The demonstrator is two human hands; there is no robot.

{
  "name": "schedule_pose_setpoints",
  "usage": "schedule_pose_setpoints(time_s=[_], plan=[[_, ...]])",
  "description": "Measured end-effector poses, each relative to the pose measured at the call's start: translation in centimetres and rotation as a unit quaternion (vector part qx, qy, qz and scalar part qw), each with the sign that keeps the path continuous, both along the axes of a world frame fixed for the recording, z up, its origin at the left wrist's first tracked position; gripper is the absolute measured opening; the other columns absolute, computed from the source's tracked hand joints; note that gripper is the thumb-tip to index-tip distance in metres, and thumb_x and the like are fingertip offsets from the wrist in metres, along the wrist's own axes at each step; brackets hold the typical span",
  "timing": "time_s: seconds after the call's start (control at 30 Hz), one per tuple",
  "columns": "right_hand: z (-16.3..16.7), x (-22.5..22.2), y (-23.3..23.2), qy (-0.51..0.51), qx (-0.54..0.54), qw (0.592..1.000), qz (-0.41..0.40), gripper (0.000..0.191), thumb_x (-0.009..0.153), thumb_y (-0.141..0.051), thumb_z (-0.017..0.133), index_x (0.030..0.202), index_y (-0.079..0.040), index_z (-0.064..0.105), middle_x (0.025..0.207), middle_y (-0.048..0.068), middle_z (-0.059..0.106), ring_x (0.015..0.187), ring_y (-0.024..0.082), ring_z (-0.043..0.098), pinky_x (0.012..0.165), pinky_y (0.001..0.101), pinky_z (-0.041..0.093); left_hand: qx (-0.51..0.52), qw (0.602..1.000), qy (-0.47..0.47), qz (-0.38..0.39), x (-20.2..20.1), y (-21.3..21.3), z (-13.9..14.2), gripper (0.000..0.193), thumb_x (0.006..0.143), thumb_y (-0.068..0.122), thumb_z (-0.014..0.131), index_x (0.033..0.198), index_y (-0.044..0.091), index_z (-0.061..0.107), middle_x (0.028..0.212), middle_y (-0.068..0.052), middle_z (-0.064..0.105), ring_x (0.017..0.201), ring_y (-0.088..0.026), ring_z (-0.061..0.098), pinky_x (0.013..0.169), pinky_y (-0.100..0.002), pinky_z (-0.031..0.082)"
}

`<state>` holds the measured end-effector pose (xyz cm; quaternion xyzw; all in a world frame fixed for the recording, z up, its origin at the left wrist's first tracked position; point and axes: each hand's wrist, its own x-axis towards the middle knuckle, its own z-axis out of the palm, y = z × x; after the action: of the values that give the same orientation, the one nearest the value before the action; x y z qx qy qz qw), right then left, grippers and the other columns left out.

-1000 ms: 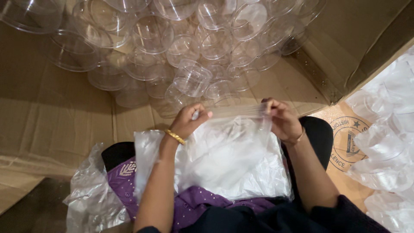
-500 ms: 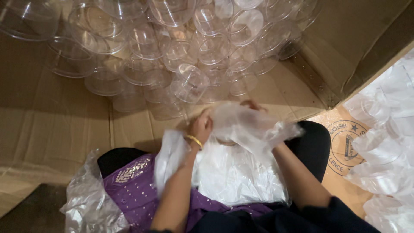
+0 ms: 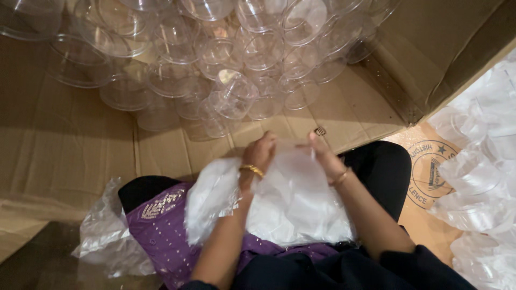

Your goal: The person sits on the floor in front of a large cardboard box filled with clear plastic cups. They open plastic bags and place cups into the bags one at a time, filling each bag and setting filled bags aside.

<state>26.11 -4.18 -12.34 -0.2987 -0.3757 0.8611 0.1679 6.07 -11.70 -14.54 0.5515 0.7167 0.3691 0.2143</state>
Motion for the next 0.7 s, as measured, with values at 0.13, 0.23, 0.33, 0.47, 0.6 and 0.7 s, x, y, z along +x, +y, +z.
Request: schedule_pose_setpoints(time_s=[0.13,0.23,0.33,0.47,0.6,0.7], plan=[[4.3,2.4,-1.8,-0.015,0.219,0.961,0.169,0.044,0.105,-0.034,0.053,0.108,0.005,0.073,0.108,0.013,0.075,0.107,0.023,0.068,0.101,0.0339,0.049,-0.037,0.999,-0.023,-0.009,0.6,-0.8,7.3,0.013,0.097,0.028,0.060,0.103,0.017,0.063,0.091,-0.016,0.073,0.087,-0.042,0.068,0.074,-0.054,0.052],[10.0,8.3,0.1,-0.199,0.305,0.931,-0.015,0.040,0.104,-0.031,0.053,0.105,0.003,0.073,0.105,0.012,0.075,0.103,0.022,0.069,0.096,0.0329,0.051,-0.107,0.993,0.007,-0.043,-2.7,-6.9,12.7,0.019,0.097,0.031,0.060,0.100,0.012,0.062,0.095,-0.016,0.073,0.089,-0.042,0.067,0.075,-0.054,0.049],[13.9,17.7,4.7,-0.393,0.472,0.773,-0.159,0.039,0.105,-0.031,0.052,0.106,0.002,0.072,0.107,0.011,0.074,0.104,0.022,0.067,0.097,0.0333,0.050,-0.160,0.987,0.008,-0.033,-9.0,-17.6,17.0,0.030,0.092,0.032,0.063,0.112,0.013,0.075,0.111,-0.009,0.076,0.101,-0.030,0.071,0.089,-0.040,0.055],[12.1,25.2,9.3,-0.593,0.520,0.590,-0.173,0.037,0.107,-0.031,0.051,0.108,0.001,0.071,0.110,0.011,0.072,0.105,0.022,0.065,0.097,0.0337,0.049,-0.338,0.884,0.213,0.242,-16.9,-29.4,17.0,0.037,0.091,0.040,0.069,0.117,0.015,0.075,0.120,-0.015,0.072,0.105,-0.038,0.070,0.090,-0.048,0.055],[8.5,25.1,10.6,-0.672,0.503,0.524,-0.142,0.036,0.109,-0.031,0.050,0.109,0.000,0.070,0.112,0.010,0.071,0.106,0.021,0.063,0.097,0.0341,0.047,-0.384,0.849,0.191,0.308,-20.0,-31.0,10.7,0.051,0.092,0.040,0.072,0.135,0.011,0.066,0.105,-0.031,0.071,0.097,-0.051,0.067,0.084,-0.056,0.054],[10.7,23.6,11.2,-0.680,0.518,0.500,-0.139,0.035,0.110,-0.030,0.050,0.110,-0.001,0.069,0.114,0.010,0.069,0.107,0.021,0.061,0.098,0.0344,0.046,-0.338,0.837,0.221,0.370,-18.7,-31.1,8.6,0.031,0.100,0.033,0.067,0.119,0.010,0.074,0.102,-0.030,0.072,0.097,-0.051,0.067,0.088,-0.056,0.054]])
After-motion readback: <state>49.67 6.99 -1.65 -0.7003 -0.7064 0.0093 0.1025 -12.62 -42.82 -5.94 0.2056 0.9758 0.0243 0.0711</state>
